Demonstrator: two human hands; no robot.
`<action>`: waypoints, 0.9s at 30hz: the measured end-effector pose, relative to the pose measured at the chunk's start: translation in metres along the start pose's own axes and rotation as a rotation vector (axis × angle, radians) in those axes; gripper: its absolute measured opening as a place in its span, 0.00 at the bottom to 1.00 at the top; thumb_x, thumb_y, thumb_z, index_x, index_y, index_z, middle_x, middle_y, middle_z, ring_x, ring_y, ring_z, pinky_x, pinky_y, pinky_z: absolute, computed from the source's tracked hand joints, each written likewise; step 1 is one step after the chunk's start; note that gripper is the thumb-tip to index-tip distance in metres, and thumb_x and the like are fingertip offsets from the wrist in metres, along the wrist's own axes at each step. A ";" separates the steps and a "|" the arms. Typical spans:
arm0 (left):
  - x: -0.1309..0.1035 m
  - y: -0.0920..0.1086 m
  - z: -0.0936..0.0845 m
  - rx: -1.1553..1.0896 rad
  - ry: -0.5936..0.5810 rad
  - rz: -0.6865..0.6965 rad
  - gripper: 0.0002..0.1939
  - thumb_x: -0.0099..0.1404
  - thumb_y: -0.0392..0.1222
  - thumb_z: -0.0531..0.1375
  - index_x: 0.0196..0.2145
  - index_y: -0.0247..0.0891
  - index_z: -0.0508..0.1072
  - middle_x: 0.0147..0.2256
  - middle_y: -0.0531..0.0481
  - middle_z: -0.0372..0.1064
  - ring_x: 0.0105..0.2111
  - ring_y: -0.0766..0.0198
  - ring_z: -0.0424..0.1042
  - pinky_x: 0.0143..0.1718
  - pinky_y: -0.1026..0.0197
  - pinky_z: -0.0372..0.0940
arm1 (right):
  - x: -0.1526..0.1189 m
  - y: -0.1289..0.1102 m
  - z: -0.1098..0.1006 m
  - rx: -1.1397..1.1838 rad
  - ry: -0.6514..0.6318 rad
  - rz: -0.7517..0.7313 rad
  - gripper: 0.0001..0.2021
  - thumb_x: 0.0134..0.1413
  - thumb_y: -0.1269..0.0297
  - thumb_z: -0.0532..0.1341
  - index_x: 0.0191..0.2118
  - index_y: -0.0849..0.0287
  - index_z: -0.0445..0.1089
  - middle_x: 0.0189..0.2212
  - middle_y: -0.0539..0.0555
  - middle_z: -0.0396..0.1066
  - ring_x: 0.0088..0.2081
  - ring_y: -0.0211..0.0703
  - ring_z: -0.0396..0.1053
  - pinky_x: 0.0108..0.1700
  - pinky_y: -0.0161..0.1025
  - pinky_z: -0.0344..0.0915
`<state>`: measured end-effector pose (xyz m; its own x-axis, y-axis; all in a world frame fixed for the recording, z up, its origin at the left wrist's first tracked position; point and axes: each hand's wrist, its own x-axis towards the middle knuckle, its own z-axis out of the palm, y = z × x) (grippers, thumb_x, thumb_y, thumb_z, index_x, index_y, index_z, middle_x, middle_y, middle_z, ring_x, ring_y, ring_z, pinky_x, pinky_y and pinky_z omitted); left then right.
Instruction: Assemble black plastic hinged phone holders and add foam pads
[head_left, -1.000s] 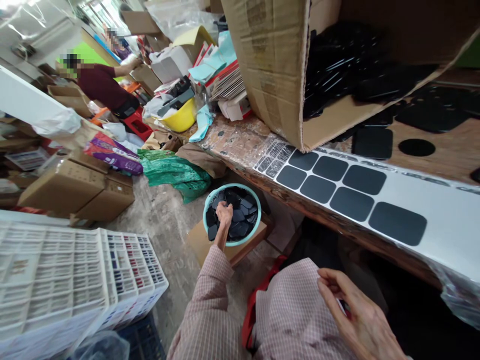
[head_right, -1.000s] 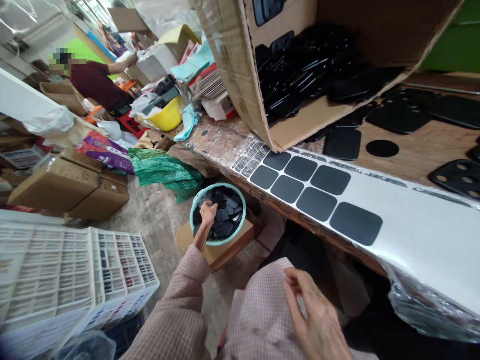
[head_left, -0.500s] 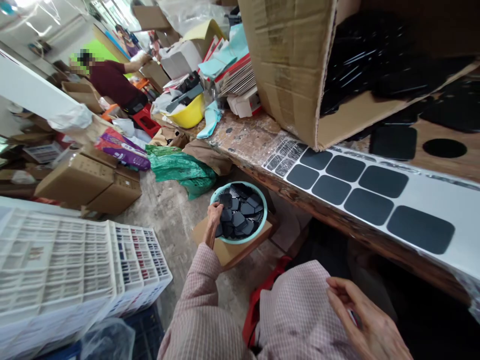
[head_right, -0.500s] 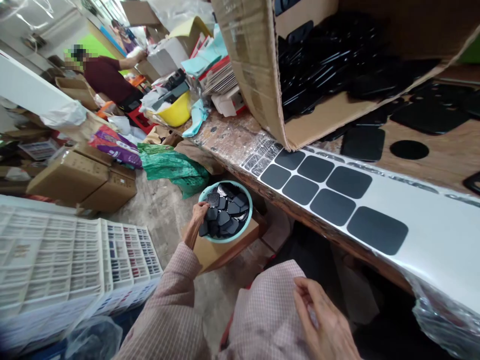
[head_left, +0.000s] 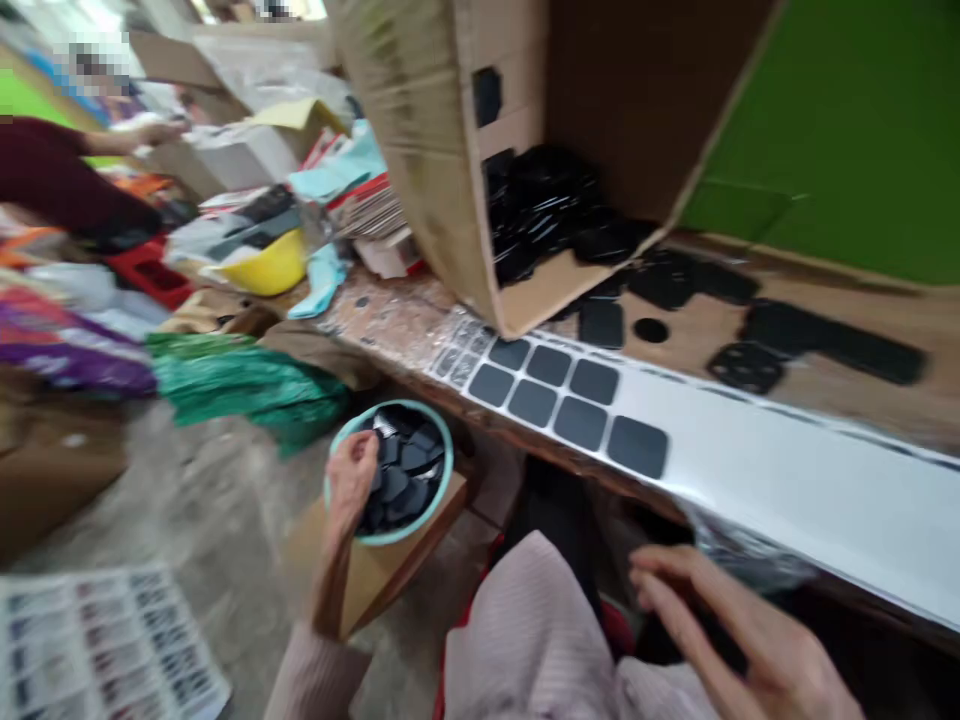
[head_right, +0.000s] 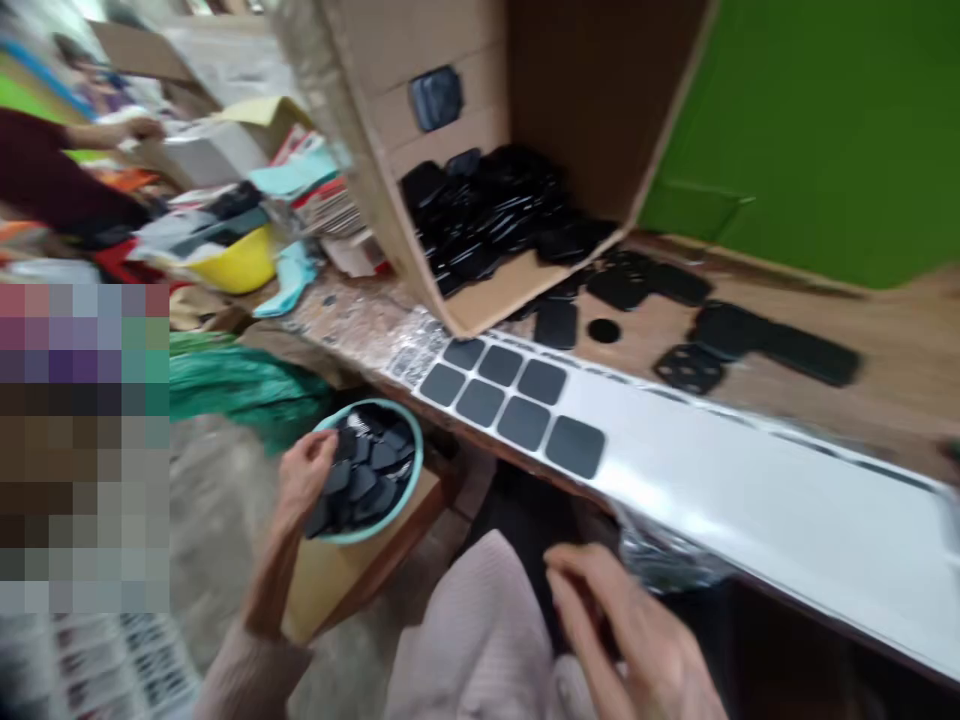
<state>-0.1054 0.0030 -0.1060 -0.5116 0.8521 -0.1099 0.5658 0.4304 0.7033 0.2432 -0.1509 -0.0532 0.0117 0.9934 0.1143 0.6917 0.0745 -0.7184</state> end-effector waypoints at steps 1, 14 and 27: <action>-0.011 0.020 0.004 -0.064 -0.060 0.076 0.08 0.63 0.44 0.58 0.36 0.39 0.74 0.32 0.49 0.73 0.37 0.57 0.73 0.44 0.55 0.67 | 0.011 0.001 -0.014 -0.059 0.104 -0.004 0.09 0.61 0.57 0.56 0.44 0.50 0.70 0.35 0.50 0.75 0.31 0.41 0.75 0.33 0.34 0.72; -0.092 0.156 0.100 0.232 -0.438 1.215 0.16 0.68 0.40 0.55 0.53 0.41 0.70 0.53 0.44 0.66 0.53 0.51 0.60 0.54 0.44 0.60 | 0.117 0.033 -0.009 -0.368 -0.040 -0.160 0.12 0.58 0.73 0.52 0.44 0.59 0.70 0.41 0.59 0.67 0.44 0.51 0.62 0.50 0.49 0.63; -0.089 0.154 0.100 0.195 -0.441 1.210 0.16 0.69 0.40 0.54 0.53 0.42 0.71 0.53 0.45 0.65 0.54 0.53 0.59 0.57 0.46 0.59 | 0.134 0.023 -0.016 -0.294 -0.037 -0.111 0.09 0.49 0.78 0.54 0.36 0.59 0.64 0.37 0.56 0.69 0.40 0.46 0.64 0.49 0.47 0.62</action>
<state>0.0925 0.0230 -0.0584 0.6185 0.7373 0.2717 0.6192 -0.6702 0.4092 0.2725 -0.0177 -0.0430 -0.0981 0.9835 0.1517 0.8667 0.1594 -0.4727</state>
